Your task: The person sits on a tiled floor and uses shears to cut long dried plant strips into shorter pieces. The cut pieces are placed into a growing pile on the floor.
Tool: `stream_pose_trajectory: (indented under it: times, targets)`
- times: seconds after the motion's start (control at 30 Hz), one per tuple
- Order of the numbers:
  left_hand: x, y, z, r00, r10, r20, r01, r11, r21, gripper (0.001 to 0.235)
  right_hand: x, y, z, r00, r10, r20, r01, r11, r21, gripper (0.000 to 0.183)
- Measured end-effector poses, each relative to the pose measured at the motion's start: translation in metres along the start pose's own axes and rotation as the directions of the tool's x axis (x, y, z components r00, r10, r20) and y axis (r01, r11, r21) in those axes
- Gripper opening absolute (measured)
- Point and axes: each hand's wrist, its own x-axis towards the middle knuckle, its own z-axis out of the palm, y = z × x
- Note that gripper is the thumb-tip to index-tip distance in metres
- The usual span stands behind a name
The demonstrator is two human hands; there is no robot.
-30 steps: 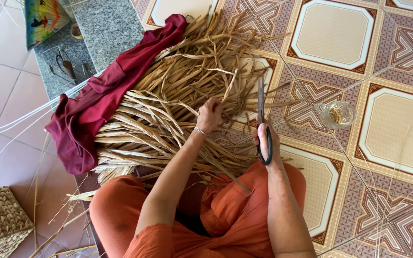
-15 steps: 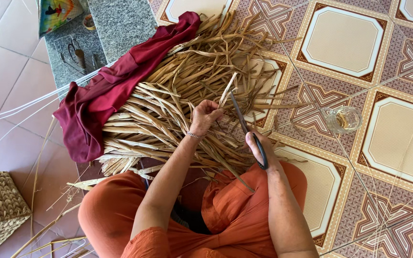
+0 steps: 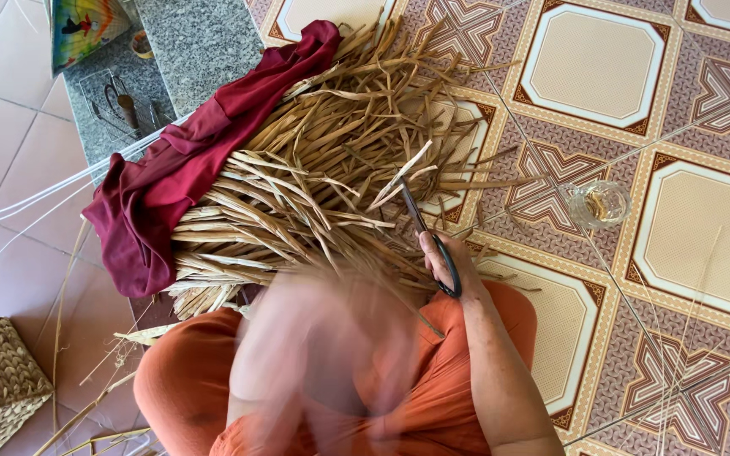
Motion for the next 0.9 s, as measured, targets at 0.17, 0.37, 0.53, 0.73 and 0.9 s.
stream_pose_trajectory:
  times: [0.17,0.37,0.53,0.73,0.9]
  targets:
    - [-0.007,0.066,0.023,0.852,-0.043,0.521,0.094,0.993,-0.073,0.047,0.002,0.002,0.000,1.000,-0.028,0.006,0.027,0.998,0.055,0.066]
    - [0.001,-0.088,-0.061,0.944,-0.214,-0.251,0.300,0.873,0.384,0.049,0.001,0.010,0.004,0.999,0.023,-0.026,-0.019,0.989,0.150,0.067]
    - [0.015,-0.253,-0.094,0.797,-0.002,-0.604,0.580,0.281,0.764,0.051,0.006,0.020,0.005,0.996,0.000,-0.090,0.025,0.962,0.273,0.064]
    - [0.001,-0.289,-0.084,0.586,-0.152,-0.796,0.711,0.567,0.416,0.024,0.009,0.037,0.006,0.976,0.031,-0.217,0.022,0.972,0.235,0.068]
    - [-0.002,-0.270,-0.091,0.563,-0.160,-0.811,0.662,0.675,0.326,0.023,0.012,0.033,-0.003,0.941,0.061,-0.334,0.037,0.959,0.281,0.066]
